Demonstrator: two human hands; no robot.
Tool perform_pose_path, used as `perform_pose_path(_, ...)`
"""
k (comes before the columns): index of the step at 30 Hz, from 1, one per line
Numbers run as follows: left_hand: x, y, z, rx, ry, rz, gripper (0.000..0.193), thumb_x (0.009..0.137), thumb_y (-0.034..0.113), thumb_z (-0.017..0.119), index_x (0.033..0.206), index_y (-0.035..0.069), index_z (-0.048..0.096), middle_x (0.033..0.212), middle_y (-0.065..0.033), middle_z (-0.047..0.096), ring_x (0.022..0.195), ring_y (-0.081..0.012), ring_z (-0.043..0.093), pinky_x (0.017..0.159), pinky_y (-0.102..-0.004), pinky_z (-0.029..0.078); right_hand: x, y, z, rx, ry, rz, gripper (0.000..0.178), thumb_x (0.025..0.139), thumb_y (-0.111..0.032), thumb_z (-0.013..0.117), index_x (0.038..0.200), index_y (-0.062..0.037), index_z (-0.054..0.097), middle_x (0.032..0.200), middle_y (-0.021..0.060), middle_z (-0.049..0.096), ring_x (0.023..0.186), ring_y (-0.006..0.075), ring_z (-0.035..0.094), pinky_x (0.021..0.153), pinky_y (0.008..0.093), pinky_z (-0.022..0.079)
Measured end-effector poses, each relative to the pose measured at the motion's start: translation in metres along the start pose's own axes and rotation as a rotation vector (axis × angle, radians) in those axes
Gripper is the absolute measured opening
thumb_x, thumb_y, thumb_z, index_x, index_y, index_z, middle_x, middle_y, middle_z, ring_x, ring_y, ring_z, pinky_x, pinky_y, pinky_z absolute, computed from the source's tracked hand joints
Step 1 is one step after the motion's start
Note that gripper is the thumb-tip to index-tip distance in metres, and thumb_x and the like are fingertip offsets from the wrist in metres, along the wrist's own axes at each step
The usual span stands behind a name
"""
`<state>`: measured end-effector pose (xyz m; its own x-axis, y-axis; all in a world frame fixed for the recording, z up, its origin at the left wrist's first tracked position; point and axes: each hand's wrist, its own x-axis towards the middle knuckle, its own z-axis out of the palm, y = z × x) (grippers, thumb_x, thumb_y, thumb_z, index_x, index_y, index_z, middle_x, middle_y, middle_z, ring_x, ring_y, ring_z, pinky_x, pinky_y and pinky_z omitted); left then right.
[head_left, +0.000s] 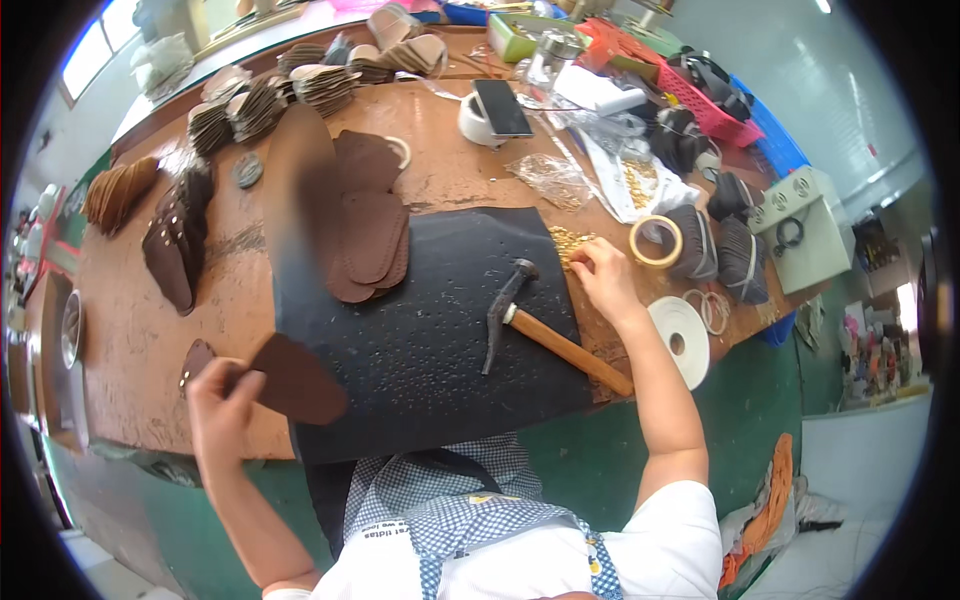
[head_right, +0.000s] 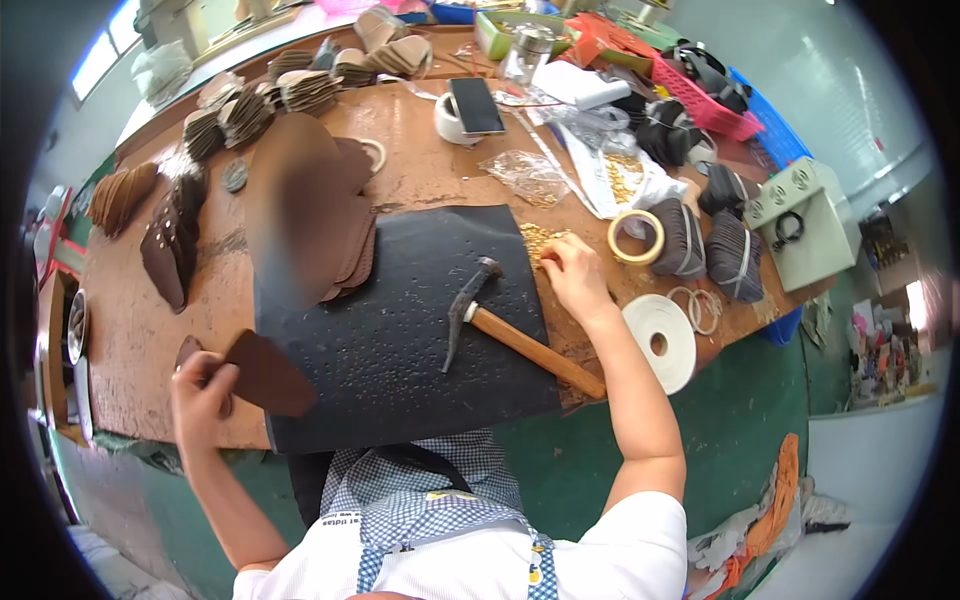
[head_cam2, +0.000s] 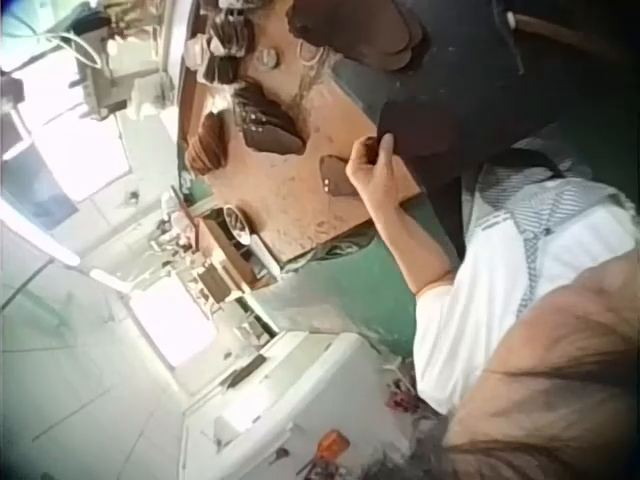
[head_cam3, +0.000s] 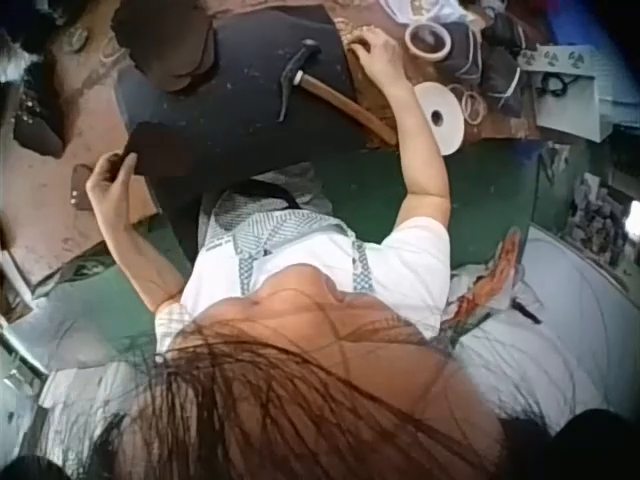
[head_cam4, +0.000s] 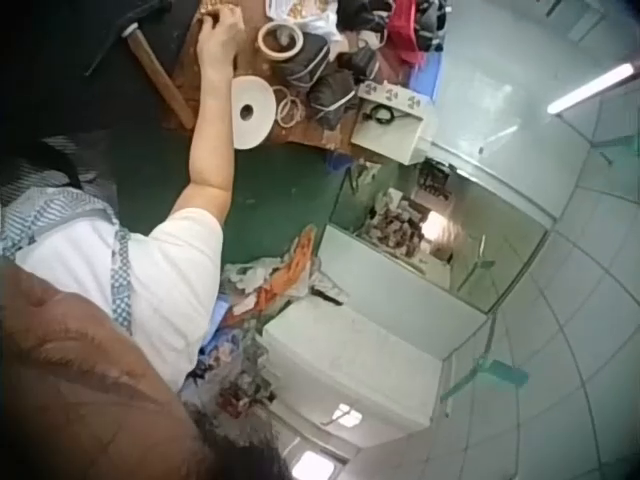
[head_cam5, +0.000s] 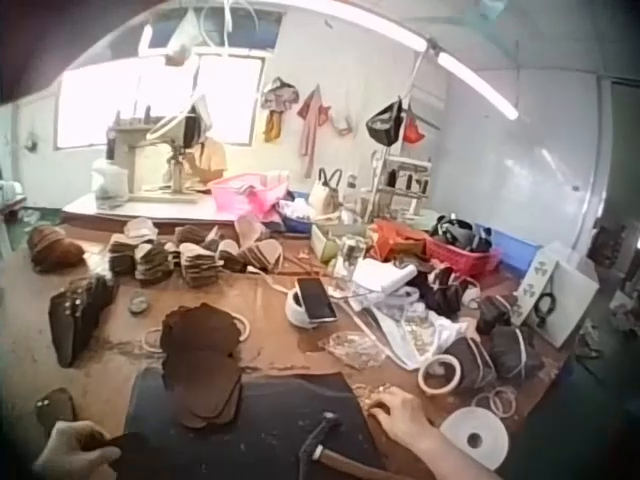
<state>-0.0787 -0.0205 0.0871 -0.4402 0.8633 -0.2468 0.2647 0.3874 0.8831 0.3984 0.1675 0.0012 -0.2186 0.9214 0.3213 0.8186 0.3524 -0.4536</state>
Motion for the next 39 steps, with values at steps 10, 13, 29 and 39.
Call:
perform_pose_path(10, 0.08, 0.028, 0.013, 0.432, 0.259, 0.525, 0.025, 0.078, 0.021, 0.079, 0.093, 0.001, 0.073, 0.086, -0.0113, 0.067, 0.088, -0.0265, 0.066, 0.081, -0.0336, 0.051, 0.004, -0.004, 0.001, -0.179, -0.007, -0.168, 0.005, 0.087, 0.0, 0.061, 0.088, 0.0016, 0.057, 0.09, 0.0196, 0.061, 0.089, 0.0397, 0.062, 0.079, 0.0495, 0.05)
perform_pose_path(13, 0.115, 0.062, 0.089, 0.486, 0.113, 0.697, 0.029, 0.08, 0.023, 0.077, 0.104, 0.005, 0.073, 0.101, -0.0109, 0.067, 0.103, -0.0287, 0.063, 0.089, -0.0378, 0.05, 0.002, -0.003, -0.009, -0.15, -0.007, -0.09, 0.002, 0.088, 0.002, 0.058, 0.089, 0.0021, 0.057, 0.091, 0.0218, 0.064, 0.084, 0.0403, 0.064, 0.075, 0.0468, 0.052)
perform_pose_path(29, 0.102, 0.071, 0.135, 0.368, 0.203, 0.714, 0.019, 0.081, 0.003, 0.072, 0.098, 0.008, 0.065, 0.089, -0.0059, 0.066, 0.08, -0.0232, 0.065, 0.072, -0.0317, 0.051, -0.055, -0.05, -0.029, 1.666, -0.082, 0.666, 0.021, 0.098, -0.004, 0.061, 0.117, 0.0014, 0.066, 0.097, 0.0076, 0.068, 0.082, 0.0134, 0.063, 0.074, 0.0253, 0.054)
perform_pose_path(39, -0.036, 0.01, 0.08, -0.203, -0.166, 0.082, 0.016, 0.084, 0.008, 0.079, 0.097, 0.001, 0.072, 0.079, 0.0043, 0.065, 0.075, -0.0027, 0.058, 0.067, -0.0191, 0.045, -0.054, -0.158, 0.007, 1.724, -0.428, 0.485, 0.018, 0.096, -0.005, 0.064, 0.111, 0.0017, 0.07, 0.094, 0.0111, 0.07, 0.079, 0.0147, 0.065, 0.069, 0.028, 0.054)
